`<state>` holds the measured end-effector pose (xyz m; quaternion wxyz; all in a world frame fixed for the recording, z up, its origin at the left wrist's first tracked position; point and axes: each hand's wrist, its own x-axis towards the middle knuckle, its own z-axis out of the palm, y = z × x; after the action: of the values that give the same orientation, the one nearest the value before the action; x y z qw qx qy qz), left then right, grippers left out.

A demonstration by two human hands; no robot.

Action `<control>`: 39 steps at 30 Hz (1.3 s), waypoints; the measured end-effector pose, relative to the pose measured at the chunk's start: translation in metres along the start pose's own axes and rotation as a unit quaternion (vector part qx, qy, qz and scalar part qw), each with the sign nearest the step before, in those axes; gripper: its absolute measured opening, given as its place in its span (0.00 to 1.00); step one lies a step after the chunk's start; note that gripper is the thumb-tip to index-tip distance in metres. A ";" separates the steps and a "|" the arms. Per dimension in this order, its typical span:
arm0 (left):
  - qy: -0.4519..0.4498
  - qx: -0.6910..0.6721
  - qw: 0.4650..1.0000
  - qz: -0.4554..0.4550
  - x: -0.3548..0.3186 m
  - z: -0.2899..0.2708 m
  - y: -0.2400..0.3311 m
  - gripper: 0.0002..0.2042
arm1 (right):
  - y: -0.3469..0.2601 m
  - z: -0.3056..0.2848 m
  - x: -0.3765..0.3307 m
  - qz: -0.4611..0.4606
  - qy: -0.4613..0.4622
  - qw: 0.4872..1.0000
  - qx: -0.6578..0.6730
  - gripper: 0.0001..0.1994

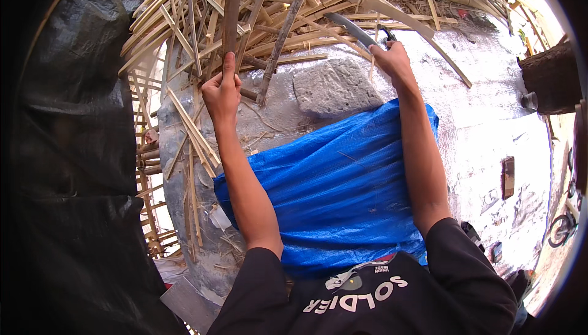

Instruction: The person joins bamboo pieces together, then shaves and carves a wooden strip using a knife.

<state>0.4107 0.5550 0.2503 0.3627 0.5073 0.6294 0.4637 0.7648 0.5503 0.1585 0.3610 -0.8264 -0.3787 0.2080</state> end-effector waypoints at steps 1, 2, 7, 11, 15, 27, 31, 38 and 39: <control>-0.004 0.001 1.000 0.005 0.001 0.005 -0.002 0.31 | 0.003 -0.003 0.006 0.012 0.031 0.997 0.075 0.37; -0.043 0.018 0.998 -0.035 0.002 0.009 -0.006 0.32 | -0.009 -0.009 -0.001 0.009 0.092 0.988 0.120 0.37; -0.126 0.074 0.982 -0.117 -0.005 0.036 -0.009 0.32 | -0.019 -0.052 -0.007 -0.060 0.234 0.964 0.116 0.32; -0.120 0.077 0.983 -0.116 -0.008 0.044 -0.003 0.33 | -0.032 -0.063 -0.022 -0.130 -0.218 0.967 0.023 0.33; -0.110 0.074 0.985 -0.107 -0.014 0.044 0.007 0.33 | -0.009 -0.025 -0.072 -0.216 -0.171 0.917 -0.288 0.47; -0.106 0.107 0.984 -0.096 -0.025 0.035 0.020 0.34 | -0.020 0.012 -0.092 -0.241 -0.173 0.899 -0.322 0.43; -0.143 0.097 0.979 -0.111 -0.019 0.044 0.000 0.34 | -0.016 0.013 -0.076 -0.226 -0.126 0.928 -0.268 0.51; -0.167 0.119 0.966 -0.159 -0.034 0.050 -0.021 0.30 | -0.001 0.010 -0.091 -0.344 -0.190 0.874 -0.285 0.62; -0.171 0.121 0.965 -0.157 -0.037 0.054 -0.018 0.30 | 0.005 0.010 -0.089 -0.371 -0.172 0.877 -0.252 0.66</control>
<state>0.4639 0.5297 0.2158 0.4692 0.5136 0.6813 0.2278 0.7050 0.4831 0.1541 0.1205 -0.6395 -0.7533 0.0954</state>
